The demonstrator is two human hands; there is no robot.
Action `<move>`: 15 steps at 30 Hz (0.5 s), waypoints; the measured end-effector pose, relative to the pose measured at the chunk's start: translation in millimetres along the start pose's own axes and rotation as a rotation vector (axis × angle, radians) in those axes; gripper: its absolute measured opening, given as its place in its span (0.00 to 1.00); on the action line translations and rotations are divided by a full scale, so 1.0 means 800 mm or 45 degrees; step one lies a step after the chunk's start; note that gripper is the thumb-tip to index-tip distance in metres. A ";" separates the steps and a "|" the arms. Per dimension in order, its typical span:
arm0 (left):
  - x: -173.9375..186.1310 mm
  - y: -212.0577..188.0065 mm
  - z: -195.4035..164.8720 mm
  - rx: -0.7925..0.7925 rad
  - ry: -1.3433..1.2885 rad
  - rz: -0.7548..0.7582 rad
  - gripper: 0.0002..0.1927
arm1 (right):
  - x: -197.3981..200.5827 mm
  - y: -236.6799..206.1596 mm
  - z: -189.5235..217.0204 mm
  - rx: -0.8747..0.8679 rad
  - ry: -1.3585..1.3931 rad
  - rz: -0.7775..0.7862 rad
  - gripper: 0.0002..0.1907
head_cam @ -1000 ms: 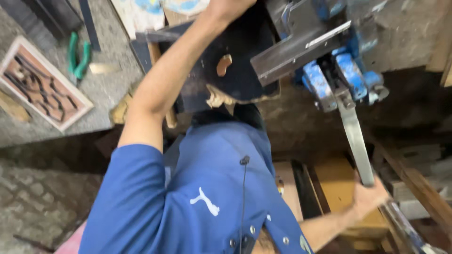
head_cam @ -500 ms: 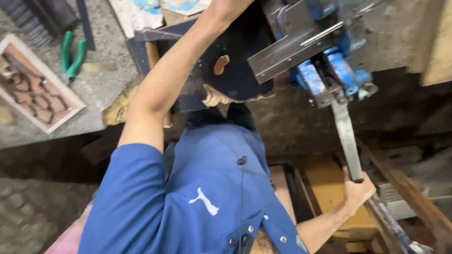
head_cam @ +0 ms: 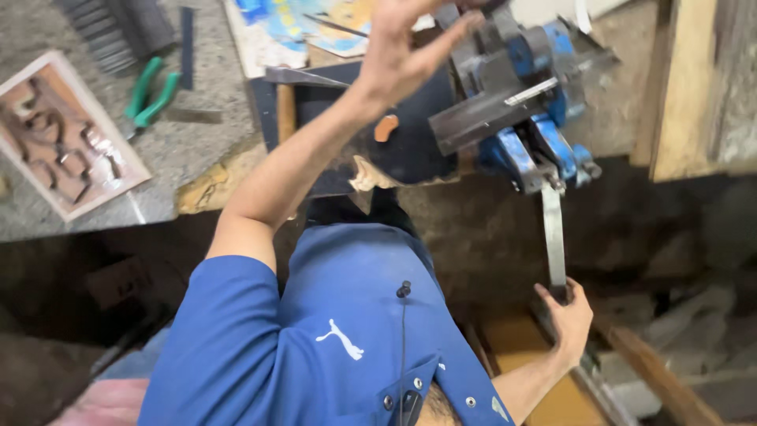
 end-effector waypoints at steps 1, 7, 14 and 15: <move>0.005 -0.001 -0.016 0.024 -0.058 0.020 0.08 | 0.005 0.013 0.029 0.091 0.060 -0.002 0.31; 0.015 -0.024 -0.068 0.224 -0.286 0.113 0.11 | 0.003 0.062 0.281 1.031 0.031 -0.404 0.12; 0.022 -0.080 -0.071 0.592 -0.812 0.263 0.24 | -0.039 0.054 0.474 1.557 0.373 0.090 0.20; 0.021 -0.087 -0.069 0.617 -0.887 0.266 0.24 | -0.043 0.054 0.483 1.538 0.426 0.125 0.17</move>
Point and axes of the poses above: each hand's wrist, its own y-axis towards the middle knuckle, its own x-axis out of the back of the hand, z = x × y, the point moved 3 cm from there along y, towards the middle knuckle, and after that the axes turned 2 degrees about z, right-handed, at the moved point
